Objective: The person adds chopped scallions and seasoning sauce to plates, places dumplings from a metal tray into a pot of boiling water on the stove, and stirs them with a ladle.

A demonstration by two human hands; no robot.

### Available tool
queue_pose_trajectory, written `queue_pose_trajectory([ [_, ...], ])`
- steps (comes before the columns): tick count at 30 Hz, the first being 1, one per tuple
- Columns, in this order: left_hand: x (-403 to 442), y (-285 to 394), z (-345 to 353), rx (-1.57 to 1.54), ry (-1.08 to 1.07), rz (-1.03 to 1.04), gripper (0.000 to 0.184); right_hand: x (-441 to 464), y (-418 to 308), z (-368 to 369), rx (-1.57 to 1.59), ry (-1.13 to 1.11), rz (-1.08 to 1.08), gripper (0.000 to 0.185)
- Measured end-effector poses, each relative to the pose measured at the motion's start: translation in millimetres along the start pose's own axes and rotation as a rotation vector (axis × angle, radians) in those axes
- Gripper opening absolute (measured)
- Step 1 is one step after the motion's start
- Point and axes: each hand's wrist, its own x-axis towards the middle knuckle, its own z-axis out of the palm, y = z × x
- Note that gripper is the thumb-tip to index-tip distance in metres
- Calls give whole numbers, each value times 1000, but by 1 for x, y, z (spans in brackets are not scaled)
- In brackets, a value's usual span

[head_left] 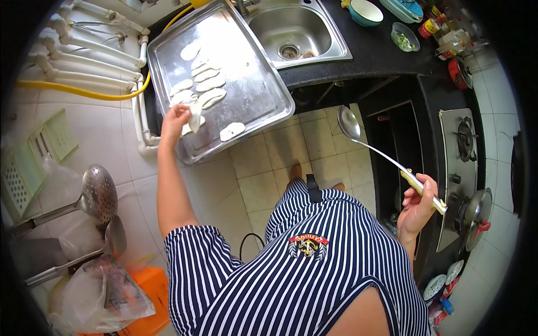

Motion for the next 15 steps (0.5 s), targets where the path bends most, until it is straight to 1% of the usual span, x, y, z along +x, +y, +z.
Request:
queue_pose_trajectory([
  [1,11,5,0,-115,118,33,12,0,0,1,-8,-5,1,34],
  [3,49,-2,-9,-353,319,114,26,-1,0,4,-14,7,7,34],
  [5,63,23,-8,-682,456,113,40,-2,1,4,-28,21,15,34],
  [6,74,18,-13,-655,467,49,51,-3,2,4,-16,2,19,33],
  [7,80,12,-9,-609,531,-49,41,-3,3,3,-4,-17,23,33],
  [9,87,-1,-2,-279,392,-124,26,-4,6,3,7,-6,20,32],
  [10,82,-8,9,-109,290,-75,14,-4,6,4,8,15,30,32],
  [11,79,-12,18,119,123,-69,18,-5,7,4,9,37,41,32],
  [12,75,-16,29,333,-59,-150,23,-5,8,2,9,45,46,32],
  [13,51,0,48,388,-130,-200,28,-5,9,1,11,43,42,32],
  [14,34,7,64,326,-201,-284,31,-4,10,0,14,37,38,31],
  [15,23,0,75,335,-231,-196,36,-3,10,0,16,41,39,31],
])
